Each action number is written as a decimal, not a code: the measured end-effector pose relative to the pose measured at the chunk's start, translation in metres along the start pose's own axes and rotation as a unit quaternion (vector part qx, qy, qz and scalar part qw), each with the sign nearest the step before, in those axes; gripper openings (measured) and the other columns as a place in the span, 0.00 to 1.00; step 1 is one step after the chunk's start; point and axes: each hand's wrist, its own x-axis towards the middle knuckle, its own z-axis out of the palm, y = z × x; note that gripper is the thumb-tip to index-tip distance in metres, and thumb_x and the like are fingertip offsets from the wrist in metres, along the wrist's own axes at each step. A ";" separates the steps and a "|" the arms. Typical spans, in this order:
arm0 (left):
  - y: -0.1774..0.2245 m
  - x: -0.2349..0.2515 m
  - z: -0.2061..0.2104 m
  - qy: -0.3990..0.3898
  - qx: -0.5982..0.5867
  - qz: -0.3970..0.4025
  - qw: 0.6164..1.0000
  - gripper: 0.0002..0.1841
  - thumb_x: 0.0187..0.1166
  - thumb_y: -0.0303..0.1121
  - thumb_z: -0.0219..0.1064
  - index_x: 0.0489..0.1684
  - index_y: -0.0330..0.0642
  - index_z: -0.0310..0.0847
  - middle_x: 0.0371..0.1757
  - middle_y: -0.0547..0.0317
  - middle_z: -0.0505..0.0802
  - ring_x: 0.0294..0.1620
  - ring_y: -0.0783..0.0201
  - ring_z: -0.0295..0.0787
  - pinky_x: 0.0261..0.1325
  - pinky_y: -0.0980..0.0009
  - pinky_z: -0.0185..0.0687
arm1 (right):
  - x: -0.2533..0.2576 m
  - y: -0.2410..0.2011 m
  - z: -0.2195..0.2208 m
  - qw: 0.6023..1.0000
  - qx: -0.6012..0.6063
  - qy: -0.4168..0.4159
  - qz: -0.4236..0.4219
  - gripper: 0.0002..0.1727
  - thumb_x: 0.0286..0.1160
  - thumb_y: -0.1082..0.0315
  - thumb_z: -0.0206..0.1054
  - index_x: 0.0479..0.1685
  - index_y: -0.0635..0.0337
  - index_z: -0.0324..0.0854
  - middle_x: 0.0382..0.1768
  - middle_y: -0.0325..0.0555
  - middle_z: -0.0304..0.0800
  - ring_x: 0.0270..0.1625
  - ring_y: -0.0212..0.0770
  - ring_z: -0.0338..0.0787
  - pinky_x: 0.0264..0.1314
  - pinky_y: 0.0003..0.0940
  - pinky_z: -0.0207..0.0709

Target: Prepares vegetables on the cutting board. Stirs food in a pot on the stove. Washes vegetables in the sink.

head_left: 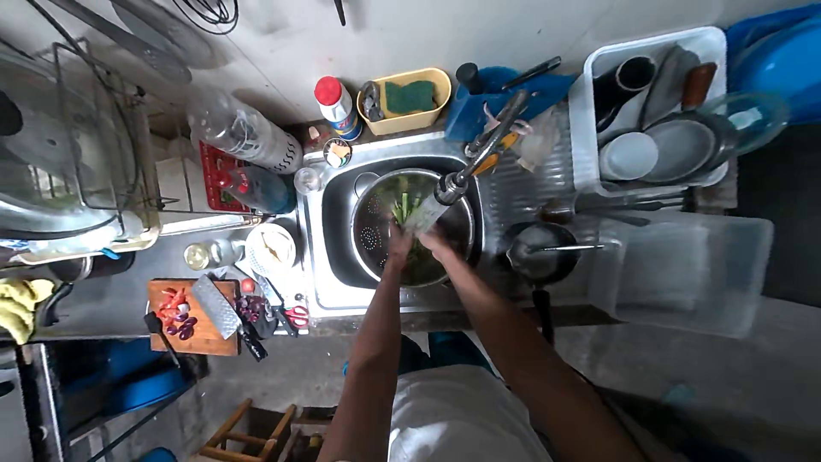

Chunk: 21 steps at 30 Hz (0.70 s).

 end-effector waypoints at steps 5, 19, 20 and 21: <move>-0.001 -0.003 -0.015 -0.014 -0.017 0.001 1.000 0.39 0.85 0.70 0.44 0.92 0.60 0.59 0.81 0.45 0.80 0.77 0.43 0.79 0.75 0.38 0.75 | 0.001 0.004 -0.024 0.997 0.024 -0.047 -0.061 0.38 0.76 0.47 0.74 0.85 0.47 0.68 0.78 0.51 0.80 0.77 0.53 0.81 0.75 0.61 0.76; -0.005 -0.003 0.000 0.011 -0.065 -0.001 0.998 0.36 0.87 0.49 0.64 0.94 0.60 0.51 0.84 0.44 0.77 0.78 0.42 0.78 0.75 0.41 0.76 | 0.002 0.005 -0.002 0.998 0.060 -0.012 -0.006 0.44 0.66 0.54 0.81 0.86 0.50 0.67 0.79 0.54 0.78 0.79 0.55 0.78 0.77 0.62 0.74; -0.006 -0.002 -0.004 0.002 -0.085 -0.002 0.996 0.35 0.87 0.52 0.62 0.92 0.59 0.55 0.81 0.43 0.79 0.75 0.43 0.80 0.73 0.41 0.77 | 0.002 0.005 -0.005 0.997 0.071 -0.024 -0.006 0.46 0.67 0.50 0.81 0.87 0.49 0.66 0.81 0.52 0.77 0.80 0.54 0.77 0.78 0.62 0.73; -0.008 -0.002 -0.008 -0.008 -0.095 0.003 0.995 0.34 0.87 0.58 0.58 0.91 0.59 0.57 0.78 0.43 0.81 0.73 0.45 0.82 0.72 0.42 0.78 | 0.002 0.006 -0.009 0.996 0.075 -0.039 -0.011 0.46 0.69 0.44 0.79 0.89 0.46 0.64 0.83 0.50 0.74 0.82 0.53 0.75 0.79 0.62 0.72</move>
